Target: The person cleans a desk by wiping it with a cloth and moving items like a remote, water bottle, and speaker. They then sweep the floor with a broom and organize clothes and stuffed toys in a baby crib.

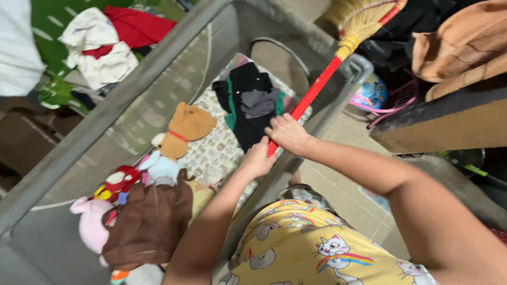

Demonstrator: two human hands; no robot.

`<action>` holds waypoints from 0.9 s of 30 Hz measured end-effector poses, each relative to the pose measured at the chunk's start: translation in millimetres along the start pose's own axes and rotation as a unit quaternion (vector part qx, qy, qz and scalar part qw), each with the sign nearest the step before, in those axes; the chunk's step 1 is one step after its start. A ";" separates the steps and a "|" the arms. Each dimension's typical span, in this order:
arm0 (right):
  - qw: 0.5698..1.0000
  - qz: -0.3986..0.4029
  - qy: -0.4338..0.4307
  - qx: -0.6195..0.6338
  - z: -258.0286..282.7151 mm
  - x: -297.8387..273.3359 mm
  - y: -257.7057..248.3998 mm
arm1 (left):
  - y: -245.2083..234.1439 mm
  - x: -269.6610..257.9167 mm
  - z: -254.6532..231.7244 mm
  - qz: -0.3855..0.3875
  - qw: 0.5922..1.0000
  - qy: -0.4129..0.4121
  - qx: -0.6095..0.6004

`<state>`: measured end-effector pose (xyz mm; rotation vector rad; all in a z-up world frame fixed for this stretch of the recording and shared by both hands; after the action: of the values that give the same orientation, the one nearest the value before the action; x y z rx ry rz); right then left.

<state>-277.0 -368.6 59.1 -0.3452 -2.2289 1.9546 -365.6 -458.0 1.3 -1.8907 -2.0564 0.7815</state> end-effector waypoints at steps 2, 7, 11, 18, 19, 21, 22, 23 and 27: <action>0.977 -0.188 0.092 0.032 -38.3 -30.7 -13.1 | 17.9 20.4 -27.3 -0.029 0.997 0.022 0.061; 0.618 -0.445 0.367 0.535 -139.2 -95.1 33.7 | 80.6 91.8 -103.2 -0.048 0.993 -0.032 0.099; 0.431 -0.429 0.462 0.646 -212.6 -128.8 108.8 | 137.6 149.8 -171.5 -0.015 0.996 0.003 0.091; 0.449 -0.484 0.444 0.607 -424.0 -189.3 200.6 | 168.3 194.6 -245.3 0.159 0.979 0.122 0.041; 0.494 -0.499 0.434 0.564 -461.4 -197.9 202.2 | 171.2 198.1 -249.3 0.182 0.973 0.133 0.040; 0.486 -0.470 0.511 0.531 -530.6 -215.6 208.8 | 174.4 211.4 -248.5 0.166 0.977 0.115 0.073; 0.499 -0.460 0.566 0.468 -560.5 -222.5 205.7 | 176.3 217.0 -244.3 0.159 0.978 0.105 0.090; 0.511 -0.446 0.616 0.401 -579.9 -225.7 201.0 | 176.2 221.4 -238.3 0.154 0.980 0.110 0.059; 0.624 -0.347 0.646 0.272 -569.8 -199.9 191.5 | 168.6 222.9 -182.0 0.158 0.986 0.057 0.011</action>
<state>80.7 143.4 -46.8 -0.4605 -0.5947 1.0947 -158.9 -197.2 22.9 -2.2246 -1.6964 0.7410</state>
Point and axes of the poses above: each hand's wrist, its own x-axis towards the middle knuckle, its own y-axis out of the palm, z = x × y, the point moved 4 cm from there along x, towards the middle knuckle, and after that the axes turned 2 degrees about -z, right-handed, at the moved point
